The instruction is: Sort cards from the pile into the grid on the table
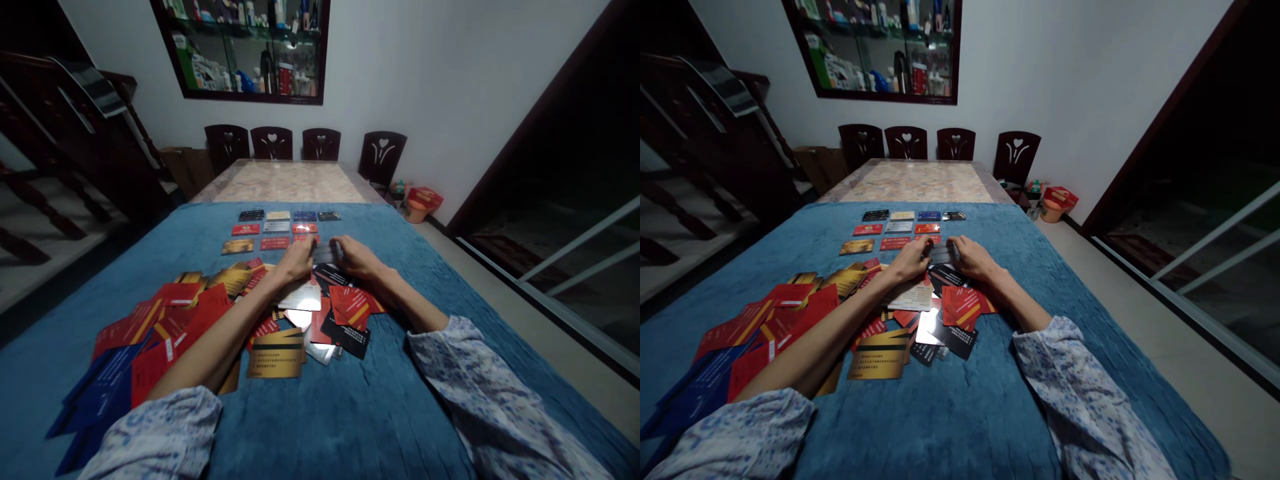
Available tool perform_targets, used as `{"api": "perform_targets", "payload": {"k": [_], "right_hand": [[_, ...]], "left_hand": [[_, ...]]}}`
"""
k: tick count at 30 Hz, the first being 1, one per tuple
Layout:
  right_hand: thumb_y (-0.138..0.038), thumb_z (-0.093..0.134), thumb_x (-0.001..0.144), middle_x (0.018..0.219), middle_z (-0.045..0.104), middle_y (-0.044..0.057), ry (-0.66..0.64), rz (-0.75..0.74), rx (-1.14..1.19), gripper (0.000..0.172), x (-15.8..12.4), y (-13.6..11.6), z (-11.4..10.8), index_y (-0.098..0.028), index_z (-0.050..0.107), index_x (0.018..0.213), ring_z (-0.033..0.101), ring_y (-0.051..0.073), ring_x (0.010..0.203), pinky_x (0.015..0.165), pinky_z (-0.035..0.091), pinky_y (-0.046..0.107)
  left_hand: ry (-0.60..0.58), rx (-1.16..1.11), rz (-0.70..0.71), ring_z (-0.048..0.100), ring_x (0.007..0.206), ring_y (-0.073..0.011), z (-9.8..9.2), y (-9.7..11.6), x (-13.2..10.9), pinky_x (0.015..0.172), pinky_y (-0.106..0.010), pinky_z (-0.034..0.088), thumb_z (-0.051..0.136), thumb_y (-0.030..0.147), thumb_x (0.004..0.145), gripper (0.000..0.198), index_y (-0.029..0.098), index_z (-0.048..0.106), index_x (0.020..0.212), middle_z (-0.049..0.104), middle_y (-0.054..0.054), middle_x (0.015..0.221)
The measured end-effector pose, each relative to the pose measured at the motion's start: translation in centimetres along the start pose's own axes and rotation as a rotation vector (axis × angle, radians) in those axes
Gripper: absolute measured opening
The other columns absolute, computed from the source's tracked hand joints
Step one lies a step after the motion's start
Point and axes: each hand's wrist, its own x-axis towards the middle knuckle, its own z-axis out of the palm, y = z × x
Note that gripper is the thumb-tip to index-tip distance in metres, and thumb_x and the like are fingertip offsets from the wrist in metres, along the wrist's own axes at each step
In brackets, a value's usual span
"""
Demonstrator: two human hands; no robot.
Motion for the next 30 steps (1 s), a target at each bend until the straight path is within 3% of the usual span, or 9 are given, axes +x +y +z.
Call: {"api": "perform_targets", "payload": {"k": [9,15,24,30], "right_hand": [[-0.02,0.059,0.086,0.115,0.066,0.012,0.051,0.006,-0.104,0.05,0.1,-0.1,-0.6,-0.019,0.05,0.135,0.063,0.024,0.093,0.078,0.047,0.032],[-0.023,0.059,0.089,0.119,0.066,0.016,0.002,0.025,-0.099,0.05,0.1,-0.2,-1.3,-0.014,0.05,0.137,0.064,0.025,0.094,0.082,0.049,0.035],[-0.032,0.065,0.091,0.125,0.063,0.017,-0.048,0.008,-0.185,0.053,1.3,-0.7,-1.7,-0.016,0.053,0.14,0.061,0.028,0.109,0.087,0.049,0.036],[-0.037,0.067,0.092,0.129,0.058,0.018,-0.036,-0.083,-0.203,0.056,2.8,-0.9,-1.5,-0.015,0.054,0.141,0.054,0.029,0.114,0.091,0.049,0.039]], "left_hand": [[-0.039,0.072,0.032,0.064,0.111,-0.0312,-1.3,1.1,0.5,0.091,-0.041,0.052,0.057,0.01,0.082,0.039,0.014,0.051,0.121,0.068,-0.018,0.119],[-0.102,0.188,0.039,0.06,0.118,-0.0342,-2.2,1.8,1.0,0.097,-0.044,0.05,0.06,0.012,0.083,0.043,0.013,0.048,0.124,0.064,-0.02,0.124],[-0.119,0.281,0.049,0.056,0.125,-0.0344,-2.8,0.6,0.9,0.102,-0.046,0.047,0.059,0.012,0.083,0.052,0.014,0.045,0.133,0.06,-0.02,0.134],[-0.095,0.31,0.045,0.055,0.125,-0.0324,-3.6,-0.8,0.7,0.102,-0.044,0.047,0.061,0.015,0.084,0.044,0.016,0.051,0.127,0.061,-0.017,0.132]]}}
